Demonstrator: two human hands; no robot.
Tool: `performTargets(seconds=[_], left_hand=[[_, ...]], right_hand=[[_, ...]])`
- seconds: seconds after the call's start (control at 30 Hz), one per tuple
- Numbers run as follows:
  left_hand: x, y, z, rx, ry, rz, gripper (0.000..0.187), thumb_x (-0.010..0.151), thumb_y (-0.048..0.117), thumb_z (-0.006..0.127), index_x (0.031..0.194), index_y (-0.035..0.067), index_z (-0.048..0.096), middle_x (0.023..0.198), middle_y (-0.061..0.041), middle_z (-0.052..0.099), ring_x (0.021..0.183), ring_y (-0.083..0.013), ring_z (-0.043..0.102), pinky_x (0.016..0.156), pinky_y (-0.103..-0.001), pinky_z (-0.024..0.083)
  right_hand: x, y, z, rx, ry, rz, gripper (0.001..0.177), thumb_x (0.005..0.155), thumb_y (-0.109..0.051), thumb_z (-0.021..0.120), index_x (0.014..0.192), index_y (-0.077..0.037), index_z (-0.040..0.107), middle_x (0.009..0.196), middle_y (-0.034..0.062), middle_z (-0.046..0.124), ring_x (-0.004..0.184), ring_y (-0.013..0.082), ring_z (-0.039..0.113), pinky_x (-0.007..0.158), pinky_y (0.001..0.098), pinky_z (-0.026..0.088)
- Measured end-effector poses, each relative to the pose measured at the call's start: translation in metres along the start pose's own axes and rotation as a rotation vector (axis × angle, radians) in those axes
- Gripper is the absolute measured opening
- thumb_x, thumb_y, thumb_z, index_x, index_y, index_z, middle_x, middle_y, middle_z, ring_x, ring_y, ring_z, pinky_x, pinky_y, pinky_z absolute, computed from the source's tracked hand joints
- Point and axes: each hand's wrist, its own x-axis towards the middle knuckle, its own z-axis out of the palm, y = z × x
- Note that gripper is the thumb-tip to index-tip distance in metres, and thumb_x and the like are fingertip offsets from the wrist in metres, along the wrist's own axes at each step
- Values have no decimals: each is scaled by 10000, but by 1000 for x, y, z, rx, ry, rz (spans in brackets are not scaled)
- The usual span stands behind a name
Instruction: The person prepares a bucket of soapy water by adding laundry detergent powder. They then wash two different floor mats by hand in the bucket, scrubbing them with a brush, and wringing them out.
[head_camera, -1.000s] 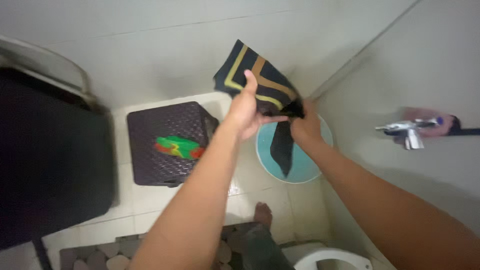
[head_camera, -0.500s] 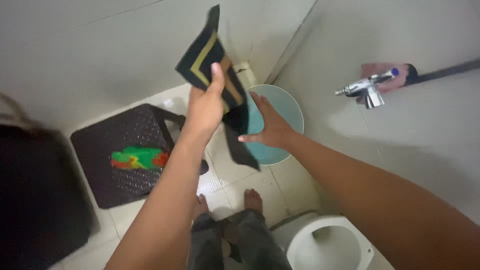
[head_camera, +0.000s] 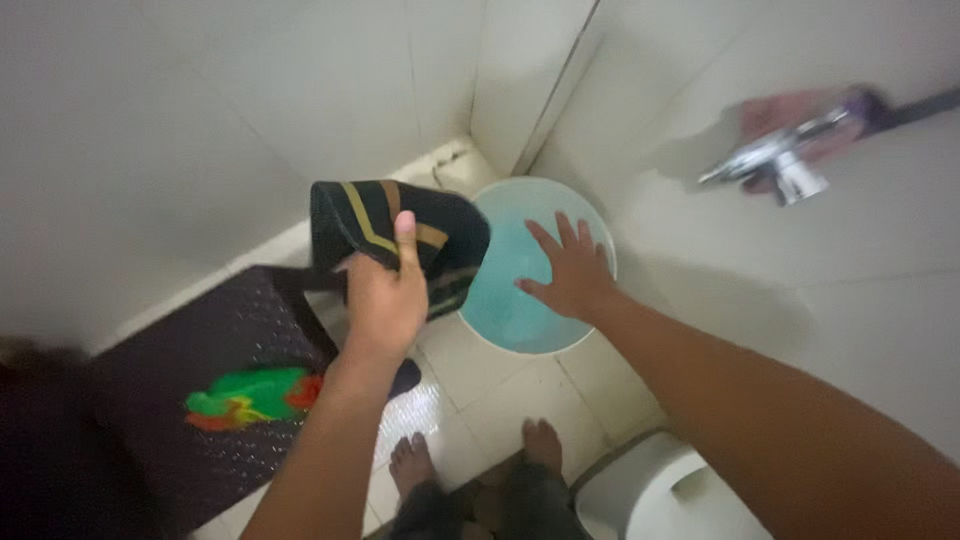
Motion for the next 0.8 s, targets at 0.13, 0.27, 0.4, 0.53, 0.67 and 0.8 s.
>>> performTargets(seconds=[0.13, 0.27, 0.4, 0.53, 0.67, 0.8], left_hand=[[-6, -50, 31, 24, -118, -491, 537, 1117, 456, 412, 1062, -55, 569, 825, -221, 623, 717, -388, 644, 652, -510, 537], [-17, -97, 64, 117, 71, 4, 474, 1139, 372, 425, 1108, -80, 566, 986, -246, 631, 902, -390, 635, 819, -508, 495], [-19, -150, 114, 137, 31, -111, 490, 1105, 405, 410, 1109, -68, 538, 1027, -238, 615, 963, -368, 600, 911, -494, 479], [-20, -210, 153, 213, -97, -287, 542, 1104, 428, 364, 1214, -90, 482, 1102, -254, 594, 1011, -366, 595, 989, -491, 457], [-34, -257, 209, 271, 88, -149, 529, 1074, 413, 395, 1340, -33, 493, 1219, -234, 589, 1096, -350, 596, 1010, -468, 458], [-39, -291, 245, 163, 293, -150, 569, 958, 456, 579, 1289, -6, 567, 1197, -215, 669, 1076, -319, 657, 957, -448, 513]], right_hand=[[22, 4, 30, -28, -89, 30, 1050, 842, -675, 673, 1633, -310, 87, 1680, 217, 18, 1520, 497, 38, 1154, 704, 175], [33, 8, 56, -57, -118, 22, 1016, 852, -676, 657, 1630, -330, 103, 1701, 171, 42, 1547, 470, 39, 1158, 731, 175], [54, 33, 92, -90, -106, 55, 1000, 866, -666, 649, 1630, -320, 106, 1705, 169, 51, 1548, 473, 40, 1159, 740, 177], [94, 47, 136, -47, -156, 100, 987, 893, -662, 631, 1638, -315, 84, 1686, 215, 34, 1528, 517, 20, 1139, 754, 197], [123, 64, 191, -5, -205, 122, 935, 909, -642, 594, 1634, -361, 74, 1711, 161, -4, 1550, 499, 18, 1113, 790, 234], [144, 73, 251, 44, -267, 168, 946, 907, -638, 585, 1637, -395, 34, 1717, 129, -69, 1547, 498, 7, 1128, 781, 222]])
